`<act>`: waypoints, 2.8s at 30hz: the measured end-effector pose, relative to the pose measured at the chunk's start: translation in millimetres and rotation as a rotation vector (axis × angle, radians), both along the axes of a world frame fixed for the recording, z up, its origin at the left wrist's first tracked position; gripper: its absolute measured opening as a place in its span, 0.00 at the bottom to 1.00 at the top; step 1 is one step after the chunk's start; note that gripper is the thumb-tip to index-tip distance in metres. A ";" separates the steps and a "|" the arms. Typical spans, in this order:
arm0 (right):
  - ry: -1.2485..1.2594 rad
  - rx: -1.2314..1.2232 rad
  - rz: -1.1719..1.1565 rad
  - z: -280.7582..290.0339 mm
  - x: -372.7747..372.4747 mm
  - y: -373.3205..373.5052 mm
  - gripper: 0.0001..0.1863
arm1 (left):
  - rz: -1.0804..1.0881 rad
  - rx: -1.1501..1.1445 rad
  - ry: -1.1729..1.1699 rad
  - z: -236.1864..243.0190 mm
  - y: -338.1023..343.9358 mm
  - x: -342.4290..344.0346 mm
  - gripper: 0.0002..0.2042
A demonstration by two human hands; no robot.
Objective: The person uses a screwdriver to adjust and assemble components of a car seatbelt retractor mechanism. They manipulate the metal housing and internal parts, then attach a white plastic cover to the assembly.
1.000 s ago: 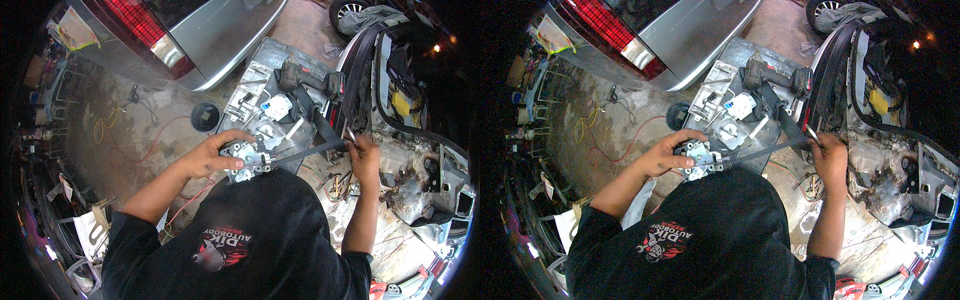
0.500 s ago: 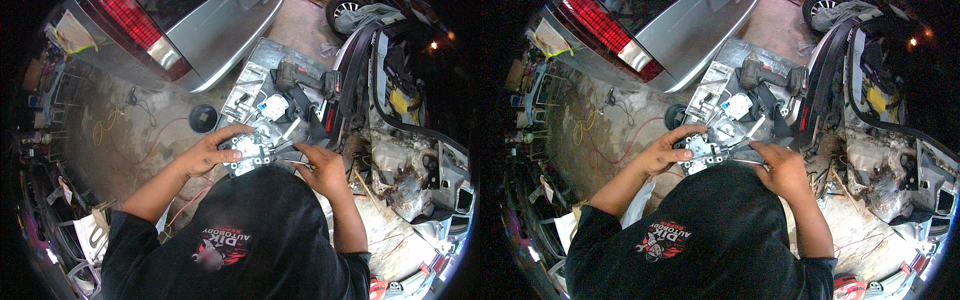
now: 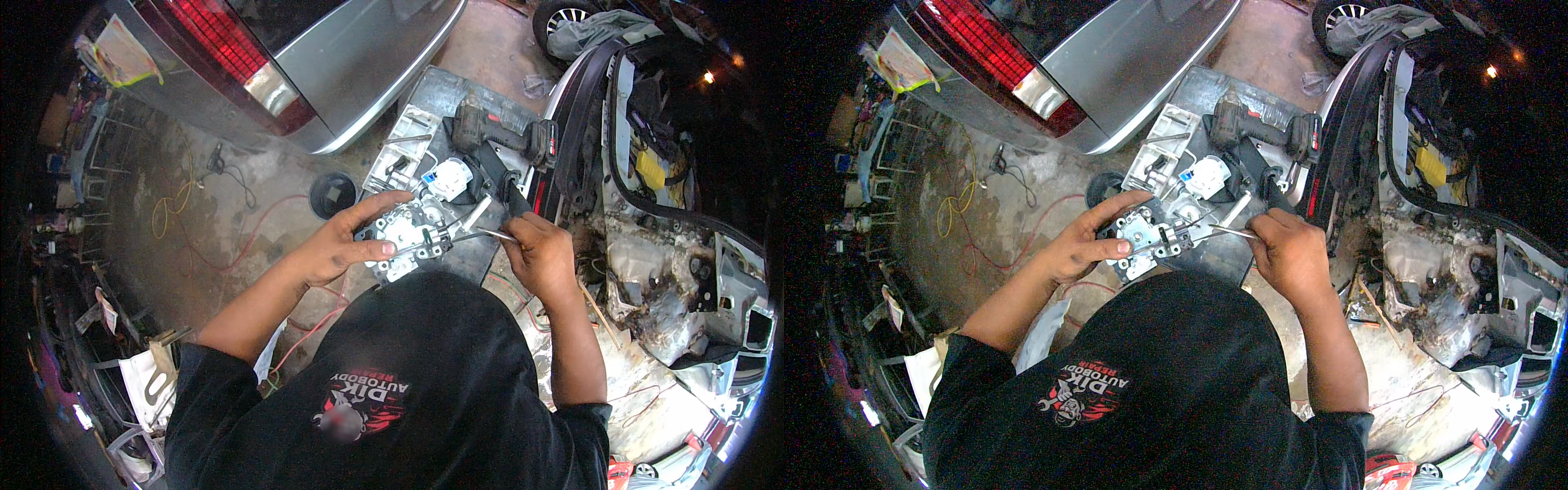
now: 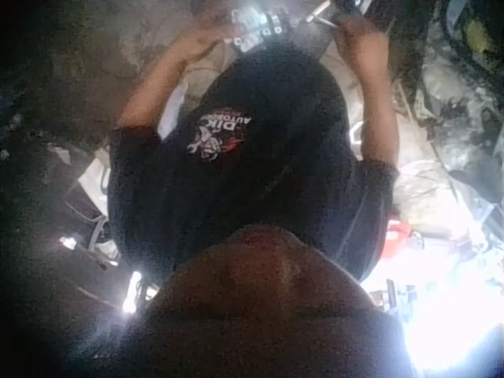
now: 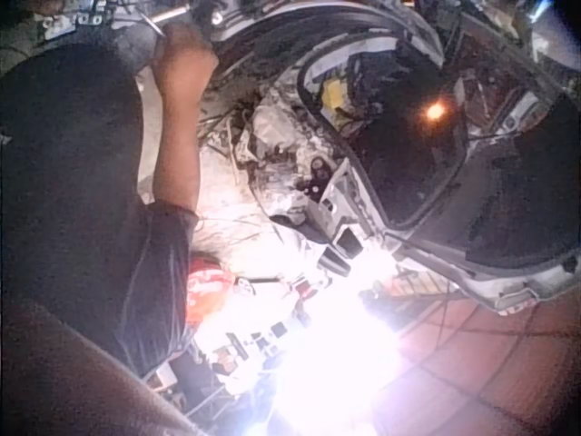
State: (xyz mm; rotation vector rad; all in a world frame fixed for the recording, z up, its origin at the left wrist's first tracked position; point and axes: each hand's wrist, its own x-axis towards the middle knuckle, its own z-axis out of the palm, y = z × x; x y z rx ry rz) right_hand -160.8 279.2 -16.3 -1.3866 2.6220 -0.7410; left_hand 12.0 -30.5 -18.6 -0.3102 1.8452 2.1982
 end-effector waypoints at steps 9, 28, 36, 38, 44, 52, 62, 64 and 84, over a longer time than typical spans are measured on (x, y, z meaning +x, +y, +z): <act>-0.065 0.029 0.093 17.2 -15.6 -9.2 0.08 | 0.018 0.148 -0.109 7.2 -3.6 3.0 0.40; -0.089 -0.044 0.171 22.5 3.4 11.4 0.10 | -0.181 -0.079 -0.047 19.6 10.3 13.3 0.47; -0.113 0.015 0.203 26.9 18.8 20.4 0.11 | -0.206 -0.178 0.063 13.3 10.1 28.4 0.45; -0.092 0.010 0.213 28.5 17.0 21.8 0.11 | -0.249 -0.251 0.093 12.9 6.0 29.9 0.45; -0.070 0.018 0.185 27.3 12.4 29.3 0.11 | -0.262 -0.264 0.082 16.1 5.7 28.7 0.44; -0.057 -0.037 0.171 33.5 15.4 29.1 0.12 | -0.226 -0.185 0.045 16.2 8.4 31.4 0.42; -0.092 0.013 0.206 31.6 19.9 28.7 0.11 | -0.255 -0.221 0.089 17.7 7.8 30.2 0.39; -0.100 0.014 0.221 34.5 20.0 26.6 0.11 | -0.245 -0.208 0.078 17.0 7.2 31.7 0.38; -0.090 0.020 0.195 36.2 24.1 34.5 0.12 | -0.221 -0.183 0.085 20.0 10.0 31.8 0.34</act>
